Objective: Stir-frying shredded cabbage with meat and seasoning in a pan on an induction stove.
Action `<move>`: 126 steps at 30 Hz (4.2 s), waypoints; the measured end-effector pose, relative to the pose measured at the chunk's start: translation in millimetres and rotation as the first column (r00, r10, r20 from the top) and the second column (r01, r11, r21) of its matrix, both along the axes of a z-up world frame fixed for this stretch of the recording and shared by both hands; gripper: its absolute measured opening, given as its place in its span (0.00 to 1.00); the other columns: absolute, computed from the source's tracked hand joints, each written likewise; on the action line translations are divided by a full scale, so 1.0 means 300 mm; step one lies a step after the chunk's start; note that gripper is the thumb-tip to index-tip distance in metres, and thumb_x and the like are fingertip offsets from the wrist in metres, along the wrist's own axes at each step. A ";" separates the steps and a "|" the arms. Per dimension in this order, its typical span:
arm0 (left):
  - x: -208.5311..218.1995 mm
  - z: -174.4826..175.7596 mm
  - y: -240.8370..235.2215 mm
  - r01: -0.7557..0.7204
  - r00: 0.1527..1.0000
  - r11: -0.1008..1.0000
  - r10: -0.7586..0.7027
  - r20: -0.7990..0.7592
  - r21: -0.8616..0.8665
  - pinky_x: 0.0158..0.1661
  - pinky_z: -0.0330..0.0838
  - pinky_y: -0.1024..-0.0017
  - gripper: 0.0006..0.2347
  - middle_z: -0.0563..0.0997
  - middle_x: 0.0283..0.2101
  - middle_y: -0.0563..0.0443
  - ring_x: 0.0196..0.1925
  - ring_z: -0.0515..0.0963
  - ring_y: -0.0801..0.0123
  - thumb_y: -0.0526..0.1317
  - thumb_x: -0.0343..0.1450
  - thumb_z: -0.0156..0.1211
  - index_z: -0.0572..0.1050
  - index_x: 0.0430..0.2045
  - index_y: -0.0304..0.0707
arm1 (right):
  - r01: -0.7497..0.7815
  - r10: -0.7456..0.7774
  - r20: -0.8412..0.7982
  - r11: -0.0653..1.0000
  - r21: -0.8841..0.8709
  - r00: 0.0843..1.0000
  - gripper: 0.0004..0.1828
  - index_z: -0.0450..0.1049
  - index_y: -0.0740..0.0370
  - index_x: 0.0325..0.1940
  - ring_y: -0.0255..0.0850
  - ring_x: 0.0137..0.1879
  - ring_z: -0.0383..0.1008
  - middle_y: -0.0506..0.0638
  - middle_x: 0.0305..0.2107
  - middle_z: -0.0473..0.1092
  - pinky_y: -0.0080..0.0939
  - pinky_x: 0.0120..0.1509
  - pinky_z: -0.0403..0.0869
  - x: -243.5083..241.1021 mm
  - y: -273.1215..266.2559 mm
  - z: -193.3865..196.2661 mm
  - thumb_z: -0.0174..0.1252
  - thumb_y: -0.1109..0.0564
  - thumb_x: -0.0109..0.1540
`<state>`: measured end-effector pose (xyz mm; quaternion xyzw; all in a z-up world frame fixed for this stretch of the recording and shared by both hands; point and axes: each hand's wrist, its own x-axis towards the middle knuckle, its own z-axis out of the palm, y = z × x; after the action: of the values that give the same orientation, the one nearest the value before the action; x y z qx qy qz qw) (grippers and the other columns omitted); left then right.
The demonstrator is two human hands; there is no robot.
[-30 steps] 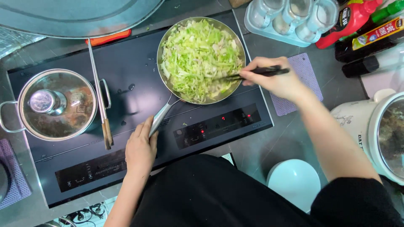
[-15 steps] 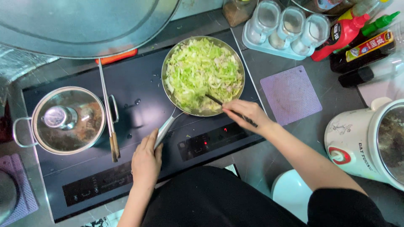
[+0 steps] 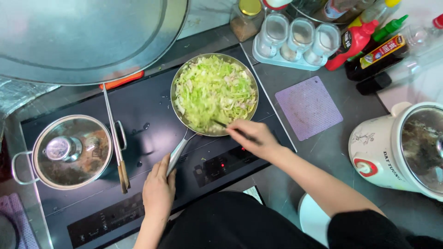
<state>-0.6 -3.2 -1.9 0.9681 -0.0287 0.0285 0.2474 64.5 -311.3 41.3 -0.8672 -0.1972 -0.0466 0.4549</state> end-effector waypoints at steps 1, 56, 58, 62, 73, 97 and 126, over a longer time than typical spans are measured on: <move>0.000 0.002 0.000 0.003 1.000 1.000 -0.003 0.005 -0.001 0.45 0.75 0.56 0.21 0.80 0.47 0.45 0.46 0.80 0.49 0.38 0.69 0.61 0.72 0.59 0.44 | 0.003 -0.003 0.005 1.000 -0.001 1.000 0.06 0.78 0.65 0.45 0.39 0.36 0.79 0.50 0.33 0.77 0.38 0.39 0.76 -0.008 -0.027 0.039 0.61 0.60 0.66; 0.006 0.006 -0.004 0.007 0.999 0.998 -0.009 0.036 0.058 0.41 0.75 0.56 0.22 0.80 0.48 0.46 0.42 0.80 0.50 0.37 0.68 0.61 0.71 0.60 0.43 | 0.082 -0.077 -0.111 0.996 0.038 0.991 0.05 0.77 0.65 0.43 0.43 0.42 0.78 0.52 0.35 0.76 0.42 0.45 0.77 -0.004 0.197 0.020 0.61 0.60 0.67; 0.006 0.010 -0.003 0.003 1.000 0.997 -0.005 0.028 0.072 0.41 0.75 0.56 0.22 0.80 0.49 0.46 0.41 0.80 0.51 0.37 0.69 0.61 0.71 0.60 0.43 | -0.071 0.085 0.090 0.986 -0.150 0.992 0.06 0.74 0.67 0.45 0.50 0.46 0.78 0.57 0.37 0.75 0.47 0.48 0.76 -0.014 0.188 -0.058 0.61 0.60 0.68; 0.006 0.011 -0.003 -0.007 1.000 0.995 0.006 0.011 0.095 0.40 0.75 0.57 0.22 0.80 0.48 0.48 0.42 0.80 0.52 0.38 0.69 0.61 0.71 0.60 0.44 | -0.058 0.094 0.288 0.990 -0.132 0.953 0.07 0.74 0.66 0.47 0.53 0.48 0.79 0.58 0.41 0.76 0.46 0.51 0.77 0.010 0.090 -0.108 0.60 0.63 0.66; 0.011 -0.002 0.003 0.004 1.000 0.997 -0.005 0.007 0.076 0.42 0.75 0.59 0.24 0.79 0.48 0.48 0.43 0.80 0.53 0.37 0.67 0.61 0.70 0.61 0.45 | 0.413 -0.286 -0.375 0.853 0.320 0.882 0.06 0.80 0.67 0.43 0.38 0.37 0.80 0.52 0.37 0.79 0.35 0.40 0.77 0.182 -0.272 0.175 0.61 0.60 0.66; 0.035 -0.011 0.015 -0.035 0.999 0.989 0.038 -0.015 0.145 0.43 0.73 0.60 0.25 0.79 0.50 0.52 0.43 0.79 0.57 0.37 0.66 0.62 0.70 0.61 0.48 | 0.409 0.103 -0.741 0.780 0.474 0.663 0.11 0.76 0.69 0.45 0.38 0.46 0.82 0.55 0.41 0.78 0.30 0.47 0.78 0.683 -0.413 -0.088 0.63 0.58 0.64; 0.033 -0.005 0.020 -0.005 1.000 0.991 0.002 0.022 0.136 0.42 0.73 0.60 0.26 0.79 0.49 0.50 0.42 0.79 0.57 0.34 0.65 0.61 0.69 0.61 0.46 | -0.008 -0.014 -0.576 0.999 -0.037 0.817 0.09 0.79 0.64 0.38 0.37 0.31 0.80 0.49 0.28 0.78 0.33 0.34 0.76 0.429 0.106 0.051 0.65 0.54 0.63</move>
<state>9.3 2.6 -3.5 0.9823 -0.0314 0.0373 0.1807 193.3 -279.7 56.6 -0.8493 -0.0497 0.2209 0.4769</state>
